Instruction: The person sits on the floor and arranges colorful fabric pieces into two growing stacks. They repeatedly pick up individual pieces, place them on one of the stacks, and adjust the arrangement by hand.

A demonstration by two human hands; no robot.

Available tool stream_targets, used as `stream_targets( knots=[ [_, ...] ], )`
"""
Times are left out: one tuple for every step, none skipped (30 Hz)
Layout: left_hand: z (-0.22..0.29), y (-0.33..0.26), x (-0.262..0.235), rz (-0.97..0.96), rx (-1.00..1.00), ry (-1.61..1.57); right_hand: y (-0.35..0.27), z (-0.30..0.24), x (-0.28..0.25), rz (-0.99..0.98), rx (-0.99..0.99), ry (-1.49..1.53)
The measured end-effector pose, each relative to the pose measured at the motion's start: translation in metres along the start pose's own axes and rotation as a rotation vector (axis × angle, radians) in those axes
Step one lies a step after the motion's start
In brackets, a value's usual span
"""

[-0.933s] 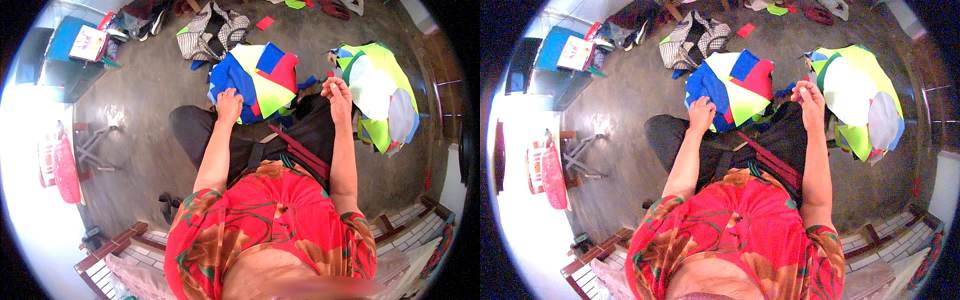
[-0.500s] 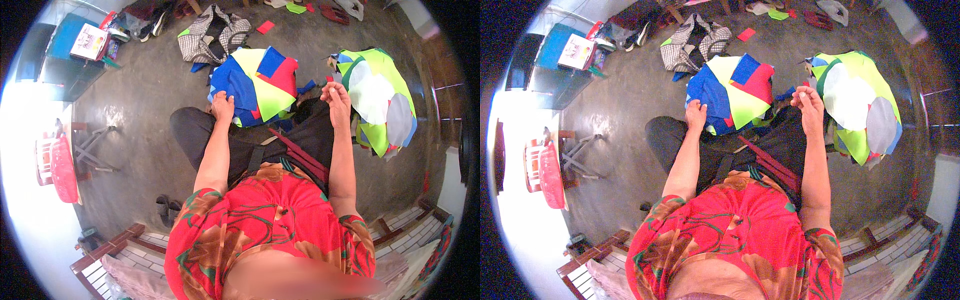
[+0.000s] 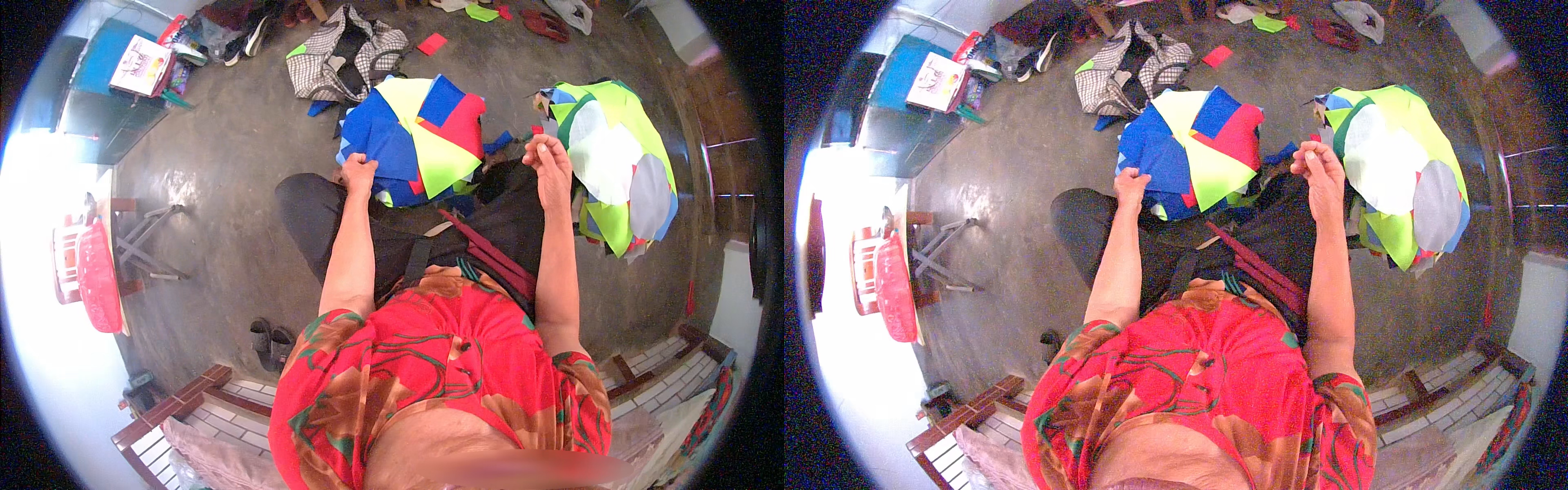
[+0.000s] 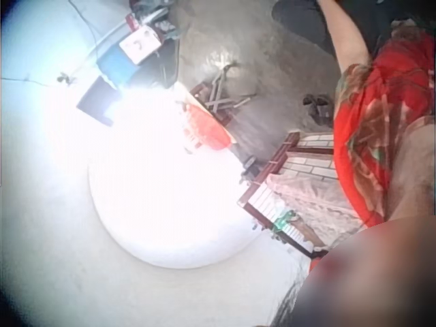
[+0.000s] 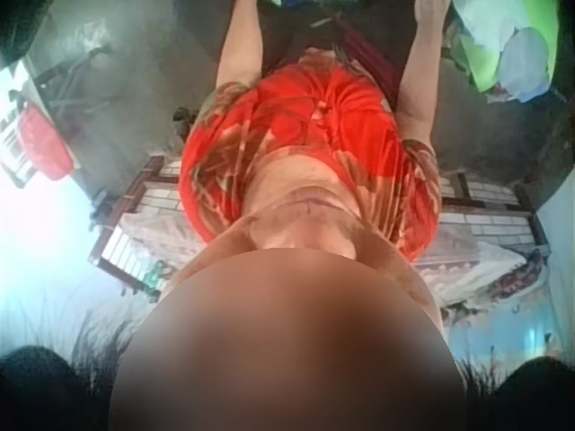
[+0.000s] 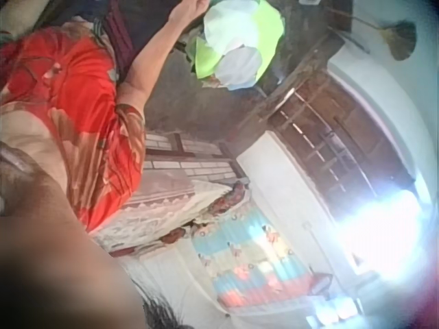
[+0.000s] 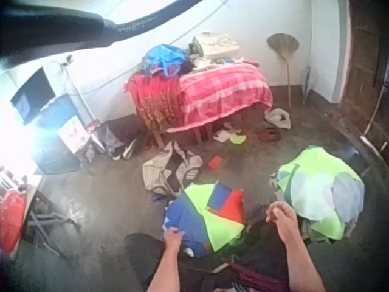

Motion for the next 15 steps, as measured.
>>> stream_targets(
  knots=[
    [-0.001,-0.001,0.001,-0.025,-0.012,-0.070,0.000,-0.001,0.001,-0.011,-0.010,0.006],
    [-0.003,-0.002,0.001,-0.049,-0.025,-0.140,0.000,0.000,0.001,-0.005,-0.001,0.005],
    [-0.004,-0.003,0.002,-0.073,-0.037,-0.209,0.000,0.002,0.001,0.001,0.009,0.004],
    [-0.008,-0.004,-0.004,-0.034,-0.031,-0.153,0.000,0.003,0.004,0.002,0.020,0.006],
    [-0.011,-0.005,-0.011,0.006,-0.026,-0.095,-0.001,0.004,0.007,-0.004,0.024,0.009],
    [-0.014,-0.007,-0.019,0.046,-0.020,-0.036,-0.002,0.004,0.010,-0.010,0.027,0.013],
    [-0.003,-0.011,-0.022,0.079,0.022,0.079,-0.003,0.004,0.008,-0.003,0.026,0.009],
    [0.021,-0.017,-0.020,0.098,0.073,0.190,-0.003,0.003,0.002,0.012,0.017,-0.005],
    [0.042,-0.024,-0.018,0.117,0.129,0.300,-0.003,0.005,-0.004,0.030,0.007,-0.019],
    [0.059,-0.029,-0.020,0.129,0.215,0.378,-0.003,0.004,-0.007,0.042,-0.009,-0.024],
    [0.073,-0.034,-0.014,0.128,0.309,0.440,-0.003,0.001,-0.007,0.043,-0.004,-0.027],
    [0.085,-0.041,-0.014,0.145,0.469,0.453,-0.003,0.003,-0.004,0.051,-0.010,-0.028],
    [0.098,-0.051,-0.011,0.158,0.641,0.445,0.000,0.005,-0.004,0.031,-0.011,-0.049],
    [0.106,-0.058,-0.004,0.104,0.694,0.415,0.000,0.004,-0.002,0.037,-0.007,-0.097],
    [0.116,-0.068,0.003,0.051,0.748,0.387,0.001,0.004,0.000,0.023,-0.005,-0.082]
  ],
)
Point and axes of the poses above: each hand's wrist, its own y-axis towards the middle knuckle, its own x-axis out of the palm, z = x × y, the point moved 9 cm from there along y, towards the middle knuckle, and after that the axes turned 3 degrees about -y, right-handed, at the moved point
